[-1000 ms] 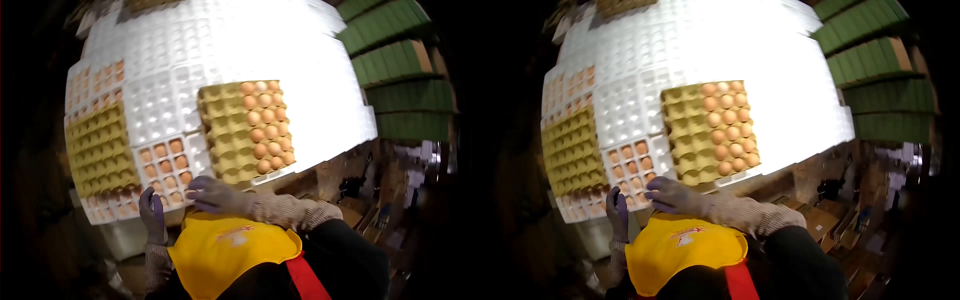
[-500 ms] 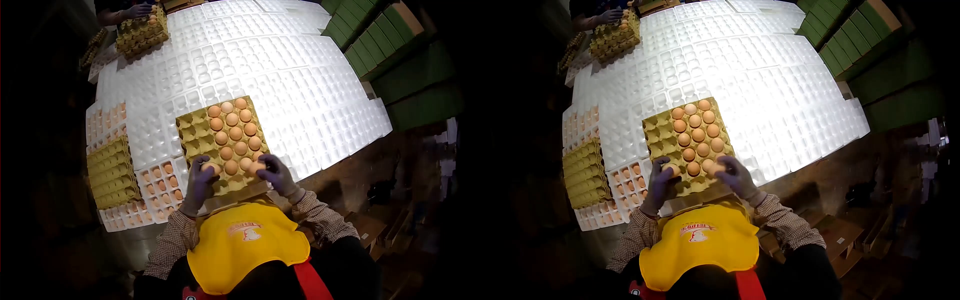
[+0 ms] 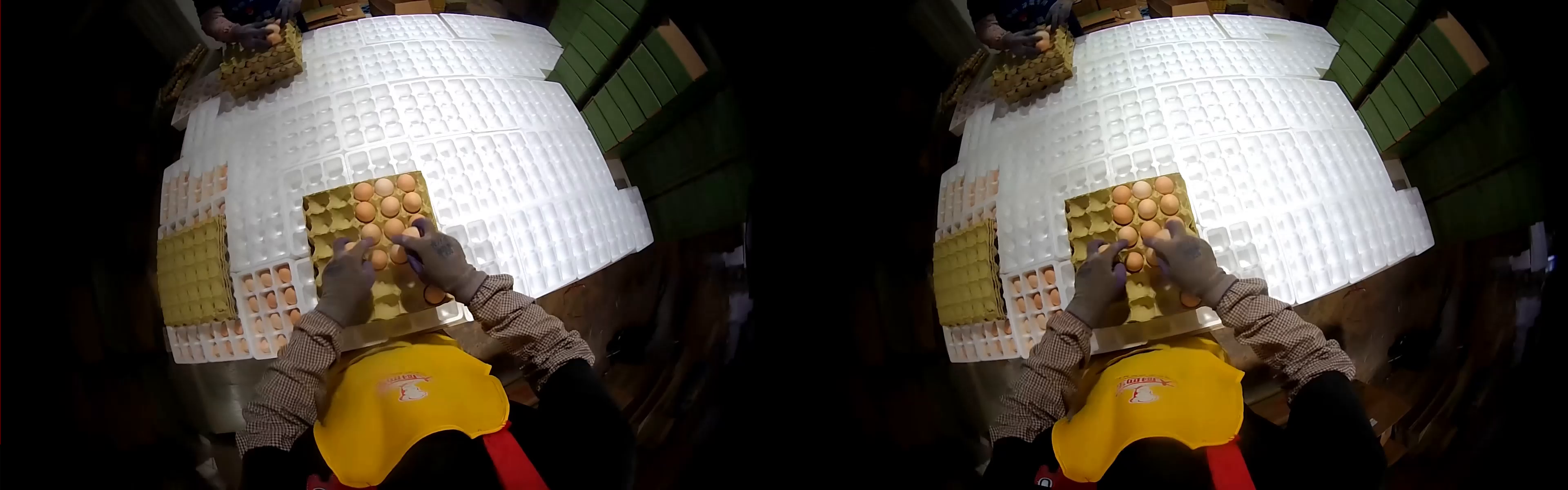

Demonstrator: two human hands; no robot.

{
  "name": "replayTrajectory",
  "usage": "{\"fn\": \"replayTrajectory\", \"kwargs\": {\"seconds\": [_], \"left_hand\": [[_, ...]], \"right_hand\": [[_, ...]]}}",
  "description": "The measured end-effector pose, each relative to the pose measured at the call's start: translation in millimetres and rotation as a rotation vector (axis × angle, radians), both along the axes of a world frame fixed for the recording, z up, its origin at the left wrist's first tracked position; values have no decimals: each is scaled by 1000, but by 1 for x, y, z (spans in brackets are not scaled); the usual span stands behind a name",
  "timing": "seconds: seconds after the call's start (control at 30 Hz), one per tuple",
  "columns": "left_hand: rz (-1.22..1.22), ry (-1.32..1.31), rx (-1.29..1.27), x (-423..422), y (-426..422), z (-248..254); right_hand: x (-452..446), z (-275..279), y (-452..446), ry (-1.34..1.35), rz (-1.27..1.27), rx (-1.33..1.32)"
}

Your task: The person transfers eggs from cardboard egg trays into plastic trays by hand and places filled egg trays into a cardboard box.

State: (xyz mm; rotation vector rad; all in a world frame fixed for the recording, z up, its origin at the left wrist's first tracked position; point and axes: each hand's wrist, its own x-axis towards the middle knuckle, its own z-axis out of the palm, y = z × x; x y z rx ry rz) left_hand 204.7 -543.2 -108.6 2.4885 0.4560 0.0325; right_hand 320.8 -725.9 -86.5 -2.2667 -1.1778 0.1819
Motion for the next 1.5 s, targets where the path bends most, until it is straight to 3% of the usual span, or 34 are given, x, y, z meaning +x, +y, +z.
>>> {"fn": "replayTrajectory", "kwargs": {"seconds": [0.1, 0.13, 0.2, 0.3, 0.37, 0.43, 0.47, 0.53, 0.6, 0.67, 0.77, 0.8, 0.83, 0.9, 0.97, 1.0, 1.07, 1.1, 1.17, 1.2, 1.23, 1.3, 1.33, 1.37, 1.43, 1.47, 1.5], "left_hand": [[-55, 309, 268, 18, -28, 6], [-25, 356, 323, 21, -30, -4], [-33, 144, 197, 7, -14, -13], [38, -72, -386, -23, 59, 3], [75, -265, -309, -54, 141, 1], [141, -82, -183, -69, 227, 2], [38, 28, -70, -69, 266, -11], [-208, 163, 48, -53, 319, -42], [-373, 296, 76, -40, 336, -65], [-472, 433, 69, -34, 334, -69], [-243, 230, -98, -35, 345, -54], [-85, 109, -253, -31, 352, -64], [84, -180, -380, -18, 355, -77], [411, -273, -463, 13, 358, -98], [275, -253, -319, 31, 349, -120], [241, -241, -97, 32, 342, -126], [249, -363, -5, 16, 335, -127], [246, -436, 33, 12, 327, -123], [245, -394, -135, 5, 299, -68], [189, -335, -373, 6, 271, -47], [138, -269, -593, 8, 235, -29], [-190, -401, -418, 17, 153, -2], [-251, -407, -247, 21, 114, 2], [-310, -407, -72, 25, 82, -4], [-275, -331, 124, 37, 47, -33], [-251, -295, 227, 42, 37, -36], [-179, -210, -51, 43, 38, -39]], "right_hand": [[2, -43, 25, -278, -2, -399], [1, -46, 30, -310, -11, -387], [4, -43, 30, -251, 17, -351], [10, 3, 25, 18, -12, -92], [0, 22, 52, 148, -114, 2], [-12, 33, 118, 214, 96, 114], [-17, 23, 161, 236, 218, 146], [-24, -19, 252, 92, 388, 41], [-19, -63, 327, 25, 535, -246], [-18, -108, 362, 16, 533, -466], [10, -86, 373, 238, 488, -502], [17, -94, 379, 208, 373, -264], [23, -88, 403, 455, 171, -199], [24, -144, 422, 243, 129, 63], [14, -154, 417, 121, 142, -35], [18, -159, 411, 241, 84, 68], [23, -67, 351, 514, -40, 389], [33, -38, 309, 429, -112, 410], [46, 9, 214, 558, -456, 485], [49, 16, 170, 596, -642, 589], [47, 24, 132, 611, -729, 491], [32, 17, 77, 462, -388, 25], [28, 19, 74, 172, -45, -139], [21, -2, 66, -180, 136, -274], [18, -35, 59, -359, 78, -232], [23, -34, 53, -216, 71, -172], [30, -31, 48, -74, 71, -108]]}}
